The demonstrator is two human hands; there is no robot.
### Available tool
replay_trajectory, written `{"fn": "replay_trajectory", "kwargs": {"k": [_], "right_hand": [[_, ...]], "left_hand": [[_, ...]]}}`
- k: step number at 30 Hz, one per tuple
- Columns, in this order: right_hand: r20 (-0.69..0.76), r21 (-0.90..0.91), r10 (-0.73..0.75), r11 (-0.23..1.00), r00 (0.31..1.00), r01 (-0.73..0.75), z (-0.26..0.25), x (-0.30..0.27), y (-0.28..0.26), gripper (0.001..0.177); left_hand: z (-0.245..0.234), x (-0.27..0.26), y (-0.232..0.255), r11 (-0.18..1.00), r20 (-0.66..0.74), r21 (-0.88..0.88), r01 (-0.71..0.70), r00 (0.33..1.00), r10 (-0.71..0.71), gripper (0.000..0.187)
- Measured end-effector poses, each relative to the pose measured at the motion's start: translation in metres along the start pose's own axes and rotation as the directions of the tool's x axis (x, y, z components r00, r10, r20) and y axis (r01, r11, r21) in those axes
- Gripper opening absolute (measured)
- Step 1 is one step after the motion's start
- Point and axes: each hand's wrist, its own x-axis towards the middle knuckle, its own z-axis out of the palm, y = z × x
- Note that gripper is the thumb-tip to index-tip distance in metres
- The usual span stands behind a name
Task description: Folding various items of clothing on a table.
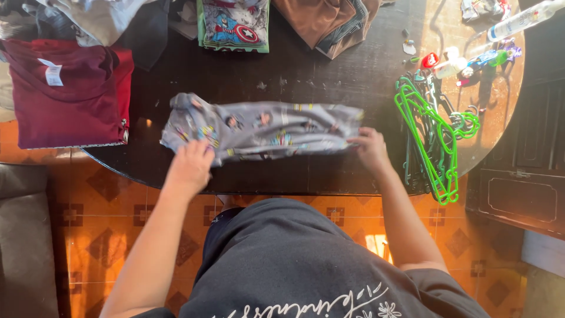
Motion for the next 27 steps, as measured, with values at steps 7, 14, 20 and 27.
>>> {"fn": "replay_trajectory", "kwargs": {"k": [7, 14, 20, 27], "right_hand": [[-0.143, -0.013, 0.032, 0.999, 0.989, -0.034, 0.043, 0.000, -0.088, 0.030], [0.111, -0.128, -0.225, 0.963, 0.968, 0.238, 0.105, 0.013, -0.145, 0.078], [0.102, -0.266, 0.048, 0.964, 0.994, -0.019, 0.086, -0.017, -0.062, 0.077], [-0.279, -0.058, 0.540, 0.816, 0.794, -0.575, 0.071, -0.047, -0.013, 0.081]], "left_hand": [[0.066, 0.010, 0.031, 0.928, 0.079, -0.330, 0.173, 0.985, -0.155, 0.045], [0.054, 0.068, 0.056, 0.950, 0.205, -0.242, 0.199, 0.967, -0.151, 0.077], [0.114, 0.048, -0.023, 0.919, 0.132, -0.141, 0.368, 0.927, -0.351, 0.087], [0.104, 0.065, -0.003, 0.859, 0.030, -0.215, 0.466, 0.882, -0.471, 0.108]]}}
